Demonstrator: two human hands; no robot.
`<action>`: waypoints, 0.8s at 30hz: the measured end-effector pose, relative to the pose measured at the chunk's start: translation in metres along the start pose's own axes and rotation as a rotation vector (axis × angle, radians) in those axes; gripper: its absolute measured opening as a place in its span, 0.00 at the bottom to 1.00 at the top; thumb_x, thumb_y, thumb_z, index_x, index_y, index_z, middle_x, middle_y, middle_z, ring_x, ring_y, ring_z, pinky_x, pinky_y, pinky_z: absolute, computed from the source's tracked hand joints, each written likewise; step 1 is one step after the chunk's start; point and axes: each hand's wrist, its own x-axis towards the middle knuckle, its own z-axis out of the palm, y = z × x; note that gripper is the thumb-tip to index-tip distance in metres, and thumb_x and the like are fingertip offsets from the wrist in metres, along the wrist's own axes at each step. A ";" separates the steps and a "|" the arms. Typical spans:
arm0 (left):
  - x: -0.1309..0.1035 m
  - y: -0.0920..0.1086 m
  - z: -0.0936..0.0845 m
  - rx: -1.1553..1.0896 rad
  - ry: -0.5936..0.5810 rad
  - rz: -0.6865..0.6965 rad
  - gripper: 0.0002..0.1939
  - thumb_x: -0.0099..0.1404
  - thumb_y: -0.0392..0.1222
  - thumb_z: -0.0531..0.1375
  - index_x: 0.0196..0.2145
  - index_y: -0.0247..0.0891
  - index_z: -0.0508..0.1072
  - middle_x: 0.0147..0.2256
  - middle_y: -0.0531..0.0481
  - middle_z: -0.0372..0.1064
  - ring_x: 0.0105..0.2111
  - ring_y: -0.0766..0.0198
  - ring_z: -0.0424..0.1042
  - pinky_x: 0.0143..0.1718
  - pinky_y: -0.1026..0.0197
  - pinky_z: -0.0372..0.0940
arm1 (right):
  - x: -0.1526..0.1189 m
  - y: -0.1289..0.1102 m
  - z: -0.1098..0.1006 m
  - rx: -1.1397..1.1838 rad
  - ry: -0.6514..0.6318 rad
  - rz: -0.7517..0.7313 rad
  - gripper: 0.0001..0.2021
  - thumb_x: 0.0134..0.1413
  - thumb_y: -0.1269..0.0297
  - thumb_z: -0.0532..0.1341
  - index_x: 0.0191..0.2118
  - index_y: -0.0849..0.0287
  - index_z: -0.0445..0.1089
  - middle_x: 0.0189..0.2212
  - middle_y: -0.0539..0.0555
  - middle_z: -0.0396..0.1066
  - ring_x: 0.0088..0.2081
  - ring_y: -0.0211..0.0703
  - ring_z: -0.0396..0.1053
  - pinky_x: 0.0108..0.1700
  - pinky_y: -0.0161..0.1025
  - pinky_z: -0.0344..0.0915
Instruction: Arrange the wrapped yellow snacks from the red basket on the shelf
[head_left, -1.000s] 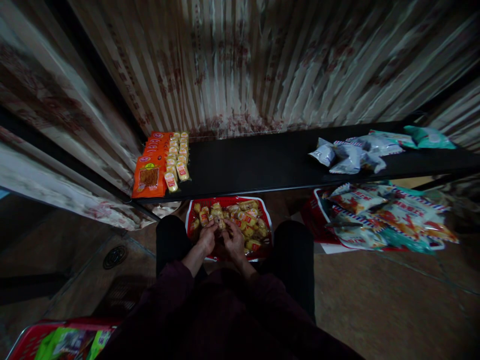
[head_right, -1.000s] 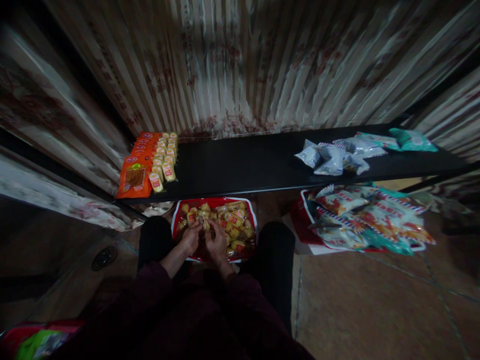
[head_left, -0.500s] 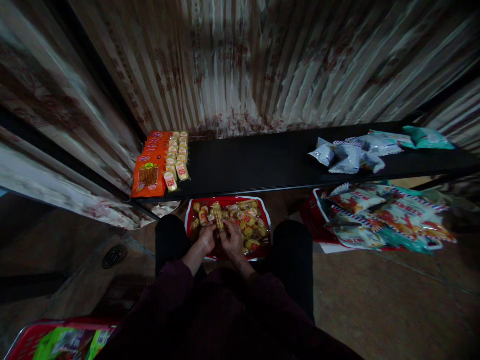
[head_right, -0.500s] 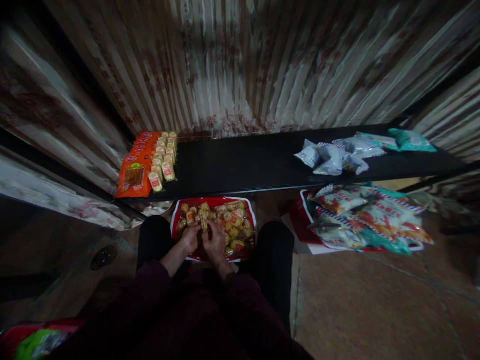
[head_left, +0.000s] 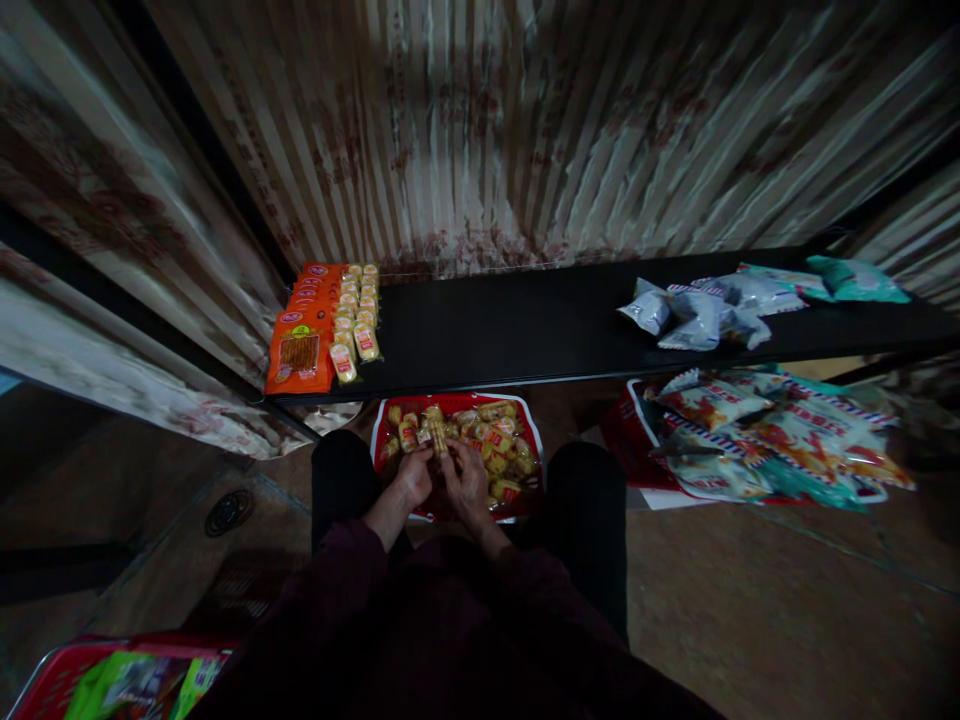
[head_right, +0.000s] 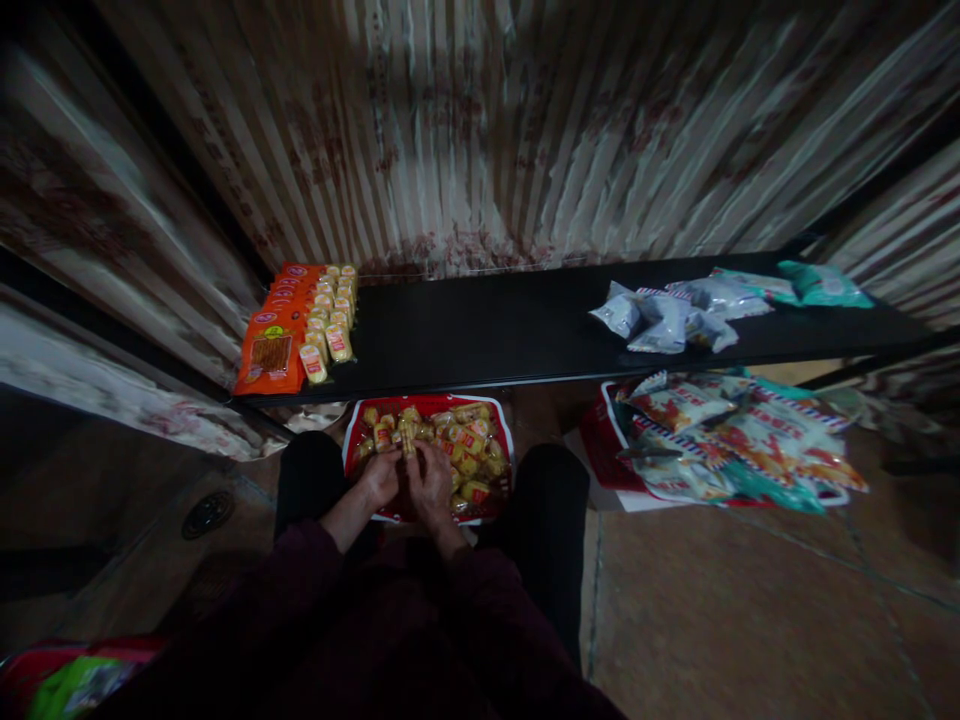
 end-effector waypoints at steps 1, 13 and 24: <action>-0.002 0.001 0.001 0.002 -0.016 0.004 0.11 0.52 0.25 0.56 0.33 0.35 0.70 0.25 0.51 0.69 0.25 0.68 0.68 0.30 0.65 0.63 | 0.000 0.001 0.000 -0.001 0.009 0.008 0.14 0.58 0.59 0.52 0.44 0.57 0.69 0.40 0.57 0.72 0.43 0.48 0.67 0.48 0.47 0.63; -0.008 0.006 -0.002 0.111 -0.076 0.090 0.12 0.50 0.31 0.63 0.34 0.36 0.68 0.29 0.50 0.71 0.29 0.67 0.70 0.36 0.62 0.64 | 0.005 0.012 -0.002 -0.008 0.069 0.104 0.12 0.52 0.66 0.52 0.40 0.59 0.69 0.38 0.58 0.71 0.44 0.48 0.66 0.49 0.47 0.63; -0.019 0.007 0.003 0.276 0.024 0.260 0.12 0.45 0.35 0.66 0.31 0.37 0.71 0.32 0.52 0.70 0.33 0.67 0.68 0.37 0.64 0.58 | 0.003 0.010 -0.001 0.166 -0.012 0.209 0.19 0.57 0.57 0.51 0.49 0.60 0.66 0.44 0.60 0.72 0.44 0.47 0.70 0.46 0.45 0.67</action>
